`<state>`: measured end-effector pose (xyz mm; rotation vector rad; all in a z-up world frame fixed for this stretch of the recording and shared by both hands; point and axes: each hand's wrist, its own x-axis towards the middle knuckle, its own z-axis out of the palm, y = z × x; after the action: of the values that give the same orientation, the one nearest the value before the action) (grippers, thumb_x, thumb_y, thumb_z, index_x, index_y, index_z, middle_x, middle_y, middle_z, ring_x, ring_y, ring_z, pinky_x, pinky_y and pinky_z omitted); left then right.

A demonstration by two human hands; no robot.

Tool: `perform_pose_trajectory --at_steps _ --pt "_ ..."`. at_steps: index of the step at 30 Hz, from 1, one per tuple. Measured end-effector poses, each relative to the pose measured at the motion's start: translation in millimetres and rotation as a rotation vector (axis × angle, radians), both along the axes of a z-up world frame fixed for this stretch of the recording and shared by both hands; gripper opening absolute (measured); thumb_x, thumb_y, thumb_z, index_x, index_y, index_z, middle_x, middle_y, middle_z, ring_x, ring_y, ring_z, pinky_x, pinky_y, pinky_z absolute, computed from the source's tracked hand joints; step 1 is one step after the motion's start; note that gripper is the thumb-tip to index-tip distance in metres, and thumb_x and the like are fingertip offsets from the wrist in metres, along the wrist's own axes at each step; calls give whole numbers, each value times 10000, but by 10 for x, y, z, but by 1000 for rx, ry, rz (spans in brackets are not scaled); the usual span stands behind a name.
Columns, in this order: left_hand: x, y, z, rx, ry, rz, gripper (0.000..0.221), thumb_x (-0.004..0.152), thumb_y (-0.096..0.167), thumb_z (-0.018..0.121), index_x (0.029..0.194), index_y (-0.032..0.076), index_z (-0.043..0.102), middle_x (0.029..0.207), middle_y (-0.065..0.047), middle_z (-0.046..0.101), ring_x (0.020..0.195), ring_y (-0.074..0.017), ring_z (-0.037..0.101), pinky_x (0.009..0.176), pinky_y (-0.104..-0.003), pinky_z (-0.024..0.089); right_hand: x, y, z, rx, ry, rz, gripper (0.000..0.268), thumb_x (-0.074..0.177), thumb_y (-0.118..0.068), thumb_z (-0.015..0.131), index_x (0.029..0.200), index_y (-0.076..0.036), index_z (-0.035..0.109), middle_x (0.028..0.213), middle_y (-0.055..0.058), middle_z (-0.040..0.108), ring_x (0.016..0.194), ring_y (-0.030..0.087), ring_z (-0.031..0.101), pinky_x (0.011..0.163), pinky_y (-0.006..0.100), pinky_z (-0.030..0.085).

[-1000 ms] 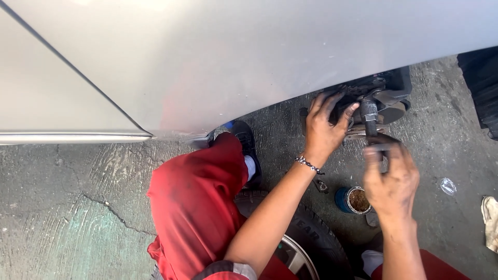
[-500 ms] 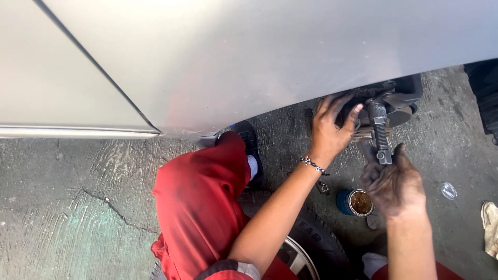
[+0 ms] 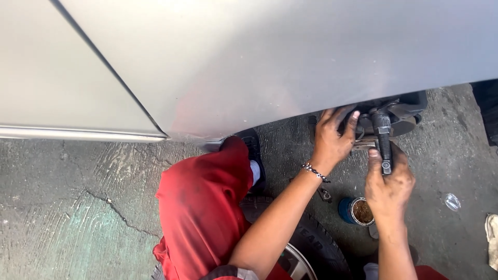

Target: Replacing brake pads and servicing the brake caliper on a vehicle.

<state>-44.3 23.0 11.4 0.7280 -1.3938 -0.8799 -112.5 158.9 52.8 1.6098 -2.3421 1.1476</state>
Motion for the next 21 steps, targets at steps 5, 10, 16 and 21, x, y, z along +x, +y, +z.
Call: perform_pose_trajectory --at_steps 5,10,16,21 --pt "-28 -5 -57 2 -30 -16 288 1040 247 653 1187 3 693 1219 -180 699 1150 -335 687 1030 -410 551 59 -48 -83 56 -378 -128 472 1086 -428 555 1218 14 654 797 19 643 647 143 593 554 350 467" --pt "-49 -2 -92 38 -10 -3 247 1034 231 662 1140 14 713 1109 -173 734 1062 -344 711 965 -413 565 155 -85 -43 -495 -1648 428 569 1152 -492 550 1322 44 641 714 -62 487 748 100 515 888 356 506" --pt "-56 -15 -72 24 -31 11 250 1032 226 657 1145 11 716 1101 -180 741 1038 -357 706 954 -418 561 269 -119 285 -309 -1410 -33 446 1018 -482 492 1209 -83 547 956 -8 655 911 127 635 896 459 463" --pt "-32 -26 -105 29 -45 -26 255 1046 245 645 1124 12 714 1073 -178 741 1026 -353 715 953 -422 557 315 -64 640 -202 488 101 517 1050 -401 624 1293 45 531 1124 184 572 1065 302 584 1024 528 433"
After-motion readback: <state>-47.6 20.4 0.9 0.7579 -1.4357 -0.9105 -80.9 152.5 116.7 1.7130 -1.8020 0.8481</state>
